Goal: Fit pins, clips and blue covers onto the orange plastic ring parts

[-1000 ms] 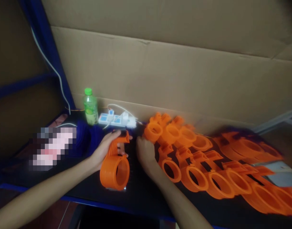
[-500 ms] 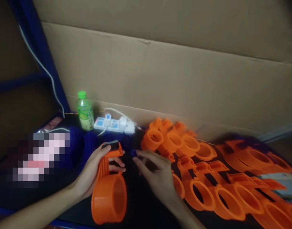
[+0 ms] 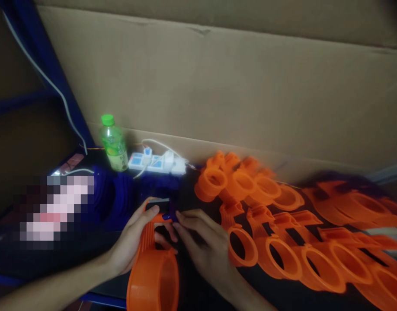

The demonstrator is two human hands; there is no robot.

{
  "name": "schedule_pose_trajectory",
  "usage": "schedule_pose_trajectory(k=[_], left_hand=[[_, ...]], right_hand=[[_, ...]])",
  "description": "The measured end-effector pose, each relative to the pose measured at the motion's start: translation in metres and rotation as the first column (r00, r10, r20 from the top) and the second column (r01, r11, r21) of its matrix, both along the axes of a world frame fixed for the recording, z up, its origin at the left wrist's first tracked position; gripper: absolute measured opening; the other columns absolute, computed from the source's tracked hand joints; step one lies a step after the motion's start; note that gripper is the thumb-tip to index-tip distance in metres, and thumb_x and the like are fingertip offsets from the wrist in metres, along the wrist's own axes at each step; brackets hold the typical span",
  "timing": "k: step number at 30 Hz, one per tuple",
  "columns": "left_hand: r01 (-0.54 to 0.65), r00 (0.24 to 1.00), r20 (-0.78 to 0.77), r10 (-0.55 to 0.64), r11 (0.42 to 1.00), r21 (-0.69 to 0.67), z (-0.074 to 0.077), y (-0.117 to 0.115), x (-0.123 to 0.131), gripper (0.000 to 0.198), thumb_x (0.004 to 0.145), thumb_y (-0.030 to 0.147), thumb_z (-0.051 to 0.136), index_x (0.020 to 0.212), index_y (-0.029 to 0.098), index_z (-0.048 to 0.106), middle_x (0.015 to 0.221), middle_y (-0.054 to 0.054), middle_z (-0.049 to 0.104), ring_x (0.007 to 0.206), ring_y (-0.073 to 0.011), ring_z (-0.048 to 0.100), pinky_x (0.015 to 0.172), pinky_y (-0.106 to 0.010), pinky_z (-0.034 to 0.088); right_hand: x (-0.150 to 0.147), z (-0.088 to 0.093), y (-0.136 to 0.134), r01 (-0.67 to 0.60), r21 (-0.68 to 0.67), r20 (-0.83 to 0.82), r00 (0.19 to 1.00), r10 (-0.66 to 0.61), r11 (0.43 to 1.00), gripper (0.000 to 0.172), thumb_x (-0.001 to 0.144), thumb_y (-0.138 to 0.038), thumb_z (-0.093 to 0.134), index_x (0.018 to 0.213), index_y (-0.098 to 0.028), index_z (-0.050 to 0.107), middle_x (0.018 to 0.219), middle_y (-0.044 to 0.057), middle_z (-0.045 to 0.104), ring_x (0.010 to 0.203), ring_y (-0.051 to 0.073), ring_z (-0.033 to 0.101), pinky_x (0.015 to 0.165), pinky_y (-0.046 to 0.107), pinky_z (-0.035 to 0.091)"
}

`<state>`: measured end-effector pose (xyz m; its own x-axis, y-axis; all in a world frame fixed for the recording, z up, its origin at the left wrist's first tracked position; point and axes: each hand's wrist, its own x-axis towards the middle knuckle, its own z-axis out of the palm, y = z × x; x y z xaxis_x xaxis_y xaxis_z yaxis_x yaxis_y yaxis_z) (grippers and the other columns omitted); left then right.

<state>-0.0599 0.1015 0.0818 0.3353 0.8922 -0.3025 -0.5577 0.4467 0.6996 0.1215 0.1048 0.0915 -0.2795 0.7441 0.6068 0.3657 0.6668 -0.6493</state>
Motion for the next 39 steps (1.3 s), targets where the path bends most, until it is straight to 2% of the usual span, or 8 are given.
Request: schedule_pose_trajectory(k=[6,12,16,22,26,31,34,39], left_hand=[[0.011,1.000,-0.020,-0.010,0.997,0.074,-0.004,0.001,0.002,0.029,0.093,0.038,0.059,0.115,0.024,0.047,0.067,-0.002,0.071,0.058,-0.0231,0.072,0.056,-0.034,0.058],[-0.015,0.999,-0.048,0.017,0.999,0.033,-0.002,-0.003,0.003,0.036,0.090,0.040,0.064,0.117,0.025,0.047,0.064,0.001,0.069,0.051,-0.0202,0.068,0.054,-0.035,0.059],[-0.045,0.993,-0.105,0.044,0.999,-0.004,0.000,-0.003,0.005,0.044,0.087,0.040,0.068,0.122,0.026,0.045,0.064,0.001,0.069,0.049,-0.0192,0.067,0.054,-0.034,0.059],[-0.030,0.995,-0.095,0.029,1.000,-0.007,-0.004,-0.004,0.008,0.051,0.087,0.044,0.068,0.128,0.026,0.043,0.061,0.001,0.069,0.048,-0.0200,0.067,0.049,-0.031,0.057],[0.017,0.998,-0.061,-0.015,0.999,0.038,-0.008,-0.008,0.003,0.049,0.085,0.044,0.071,0.125,0.025,0.049,0.062,-0.001,0.070,0.051,-0.0210,0.069,0.050,-0.030,0.056],[0.061,0.998,0.022,-0.065,0.987,0.152,-0.011,-0.011,-0.005,0.051,0.076,0.043,0.081,0.119,0.024,0.060,0.091,-0.007,0.076,0.088,-0.0262,0.073,0.081,-0.037,0.058],[0.038,0.999,-0.021,-0.035,0.985,0.169,-0.007,-0.010,-0.006,0.050,0.079,0.036,0.079,0.125,0.025,0.061,0.113,-0.007,0.072,0.112,-0.0254,0.065,0.097,-0.034,0.050],[0.010,0.995,-0.102,0.021,0.956,0.293,0.005,-0.002,-0.002,0.031,0.084,0.028,0.075,0.113,0.021,0.065,0.094,-0.003,0.070,0.084,-0.0157,0.067,0.076,-0.024,0.053]], right_hand=[[0.004,-0.002,0.000,0.051,0.122,0.152,0.986,-0.070,0.991,0.020,0.093,-0.011,0.060,0.107,-0.018,0.071,0.103,0.007,0.071,0.088,0.013,0.071,0.072,0.021,0.059],[0.013,-0.016,-0.003,0.043,0.299,0.302,0.943,-0.137,0.953,0.033,0.095,-0.009,0.054,0.125,-0.018,0.065,0.106,0.010,0.071,0.091,0.014,0.071,0.074,0.022,0.061],[0.013,-0.016,-0.005,0.022,0.301,0.369,0.919,-0.137,0.953,0.035,0.096,-0.007,0.051,0.128,-0.015,0.062,0.106,0.011,0.070,0.089,0.014,0.071,0.072,0.022,0.061],[0.011,-0.012,-0.012,0.037,0.241,0.319,0.941,-0.115,0.970,0.025,0.096,-0.008,0.052,0.116,-0.013,0.066,0.105,0.012,0.069,0.088,0.015,0.070,0.069,0.023,0.060],[0.006,-0.014,-0.017,0.046,0.219,0.228,0.969,-0.097,0.975,0.029,0.094,-0.008,0.055,0.120,-0.017,0.063,0.104,0.009,0.068,0.087,0.013,0.069,0.070,0.021,0.060],[-0.002,0.005,-0.009,0.054,0.199,0.085,0.994,-0.073,0.979,0.026,0.092,-0.013,0.063,0.117,-0.019,0.063,0.104,0.007,0.067,0.086,0.012,0.069,0.068,0.020,0.059],[0.001,0.019,-0.004,0.027,0.285,0.139,0.988,-0.069,0.958,0.036,0.090,-0.010,0.062,0.124,-0.022,0.062,0.107,0.006,0.067,0.095,0.013,0.069,0.076,0.022,0.060],[0.007,0.021,-0.003,0.071,0.400,0.233,0.957,-0.176,0.914,0.043,0.087,-0.003,0.062,0.127,-0.020,0.063,0.106,0.007,0.069,0.094,0.015,0.067,0.076,0.025,0.058]])
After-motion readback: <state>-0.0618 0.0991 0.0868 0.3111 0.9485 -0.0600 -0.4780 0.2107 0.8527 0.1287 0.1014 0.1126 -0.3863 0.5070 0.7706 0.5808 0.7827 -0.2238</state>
